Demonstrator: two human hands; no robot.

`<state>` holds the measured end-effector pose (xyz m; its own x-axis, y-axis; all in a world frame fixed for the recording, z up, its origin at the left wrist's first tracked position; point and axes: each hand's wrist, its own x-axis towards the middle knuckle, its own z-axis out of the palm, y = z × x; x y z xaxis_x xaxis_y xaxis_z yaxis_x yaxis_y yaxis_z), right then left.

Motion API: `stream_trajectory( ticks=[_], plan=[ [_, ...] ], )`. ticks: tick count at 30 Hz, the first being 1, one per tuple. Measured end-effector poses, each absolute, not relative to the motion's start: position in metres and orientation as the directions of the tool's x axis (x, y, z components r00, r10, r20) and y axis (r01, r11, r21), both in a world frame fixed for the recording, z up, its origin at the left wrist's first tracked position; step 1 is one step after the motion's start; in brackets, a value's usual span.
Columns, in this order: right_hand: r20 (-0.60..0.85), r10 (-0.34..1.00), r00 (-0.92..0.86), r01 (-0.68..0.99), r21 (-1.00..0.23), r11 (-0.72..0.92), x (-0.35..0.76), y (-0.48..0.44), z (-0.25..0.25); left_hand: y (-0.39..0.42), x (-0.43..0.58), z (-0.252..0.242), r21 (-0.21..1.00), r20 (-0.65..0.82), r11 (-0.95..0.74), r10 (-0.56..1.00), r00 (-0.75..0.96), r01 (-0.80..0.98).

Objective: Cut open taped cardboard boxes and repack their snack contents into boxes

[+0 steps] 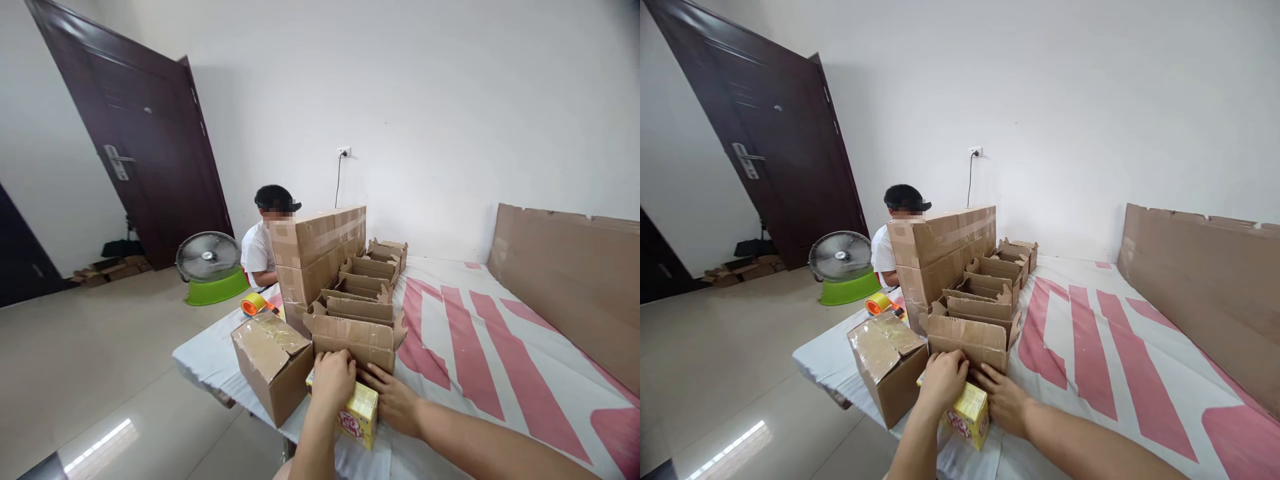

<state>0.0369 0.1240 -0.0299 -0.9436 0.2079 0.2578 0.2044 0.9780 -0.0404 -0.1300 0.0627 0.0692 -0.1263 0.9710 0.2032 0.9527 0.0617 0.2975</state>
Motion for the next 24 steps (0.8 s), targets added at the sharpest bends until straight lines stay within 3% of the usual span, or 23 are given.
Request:
stream_trajectory(
  ticks=[4,6,11,17,24],
  plan=[
    [0.23,0.196,-0.953,0.154,-0.188,0.97,0.015,0.126,-0.017,0.064,-0.131,0.069,0.308,0.214,0.08,0.965,-0.151,0.948],
    [0.233,0.204,-0.951,0.159,-0.199,0.967,0.007,0.124,-0.016,0.064,-0.131,0.068,0.31,0.216,0.082,0.964,-0.154,0.947],
    [0.207,0.191,-0.959,0.2,0.022,0.98,0.004,0.134,-0.022,0.063,-0.133,0.067,0.319,0.216,0.068,0.966,-0.142,0.945],
    [0.144,0.274,-0.951,0.298,0.193,0.935,0.009,0.17,-0.037,0.063,-0.134,0.066,0.331,0.2,0.057,0.971,-0.129,0.942],
    [0.145,0.378,-0.915,0.402,0.23,0.886,-0.006,0.199,-0.05,0.064,-0.133,0.066,0.351,0.179,0.07,0.974,-0.14,0.934]
  ],
)
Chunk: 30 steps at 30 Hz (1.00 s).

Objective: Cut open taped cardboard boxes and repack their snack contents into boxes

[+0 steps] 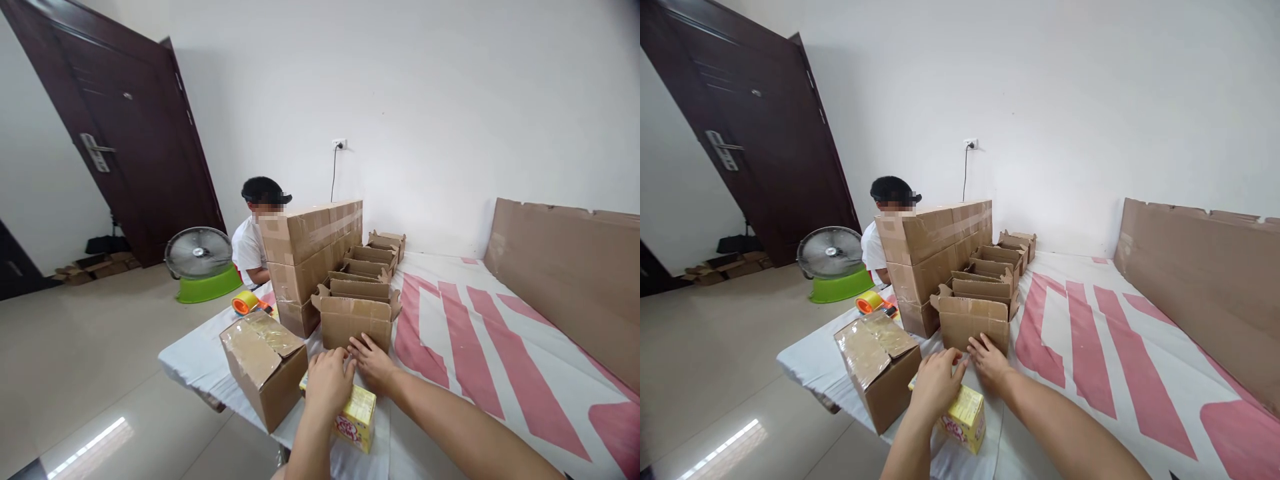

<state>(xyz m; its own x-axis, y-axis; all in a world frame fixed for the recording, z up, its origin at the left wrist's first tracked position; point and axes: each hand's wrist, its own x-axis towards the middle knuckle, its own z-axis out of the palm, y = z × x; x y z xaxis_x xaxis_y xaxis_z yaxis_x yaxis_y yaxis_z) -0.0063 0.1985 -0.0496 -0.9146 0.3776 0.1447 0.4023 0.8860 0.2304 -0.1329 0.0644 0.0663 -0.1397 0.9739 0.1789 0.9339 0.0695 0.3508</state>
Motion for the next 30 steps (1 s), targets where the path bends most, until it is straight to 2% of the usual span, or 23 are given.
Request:
stream_trajectory(
  ticks=[6,11,15,20,24,28,30],
  plan=[
    [0.141,0.465,-0.874,0.484,0.188,0.854,-0.012,0.22,-0.046,0.063,-0.133,0.067,0.365,0.175,0.07,0.974,-0.143,0.928],
    [0.165,0.557,-0.814,0.575,0.085,0.814,-0.006,0.233,-0.037,0.065,-0.134,0.065,0.373,0.17,0.073,0.975,-0.145,0.925],
    [0.169,0.618,-0.768,0.617,-0.061,0.784,-0.004,0.233,-0.03,0.067,-0.135,0.064,0.369,0.174,0.069,0.975,-0.141,0.927],
    [0.17,0.69,-0.704,0.627,-0.307,0.715,0.006,0.198,-0.028,0.067,-0.135,0.064,0.376,0.188,0.059,0.973,-0.138,0.925],
    [0.152,0.687,-0.711,0.539,-0.51,0.67,0.033,0.149,-0.029,0.067,-0.134,0.064,0.397,0.201,0.049,0.97,-0.139,0.916],
    [0.096,0.636,-0.766,0.441,-0.641,0.628,0.063,0.104,-0.033,0.067,-0.133,0.064,0.43,0.227,0.036,0.963,-0.147,0.902],
    [0.123,0.637,-0.761,0.383,-0.707,0.594,0.069,0.088,-0.038,0.068,-0.132,0.063,0.452,0.249,0.023,0.957,-0.151,0.892]
  ],
)
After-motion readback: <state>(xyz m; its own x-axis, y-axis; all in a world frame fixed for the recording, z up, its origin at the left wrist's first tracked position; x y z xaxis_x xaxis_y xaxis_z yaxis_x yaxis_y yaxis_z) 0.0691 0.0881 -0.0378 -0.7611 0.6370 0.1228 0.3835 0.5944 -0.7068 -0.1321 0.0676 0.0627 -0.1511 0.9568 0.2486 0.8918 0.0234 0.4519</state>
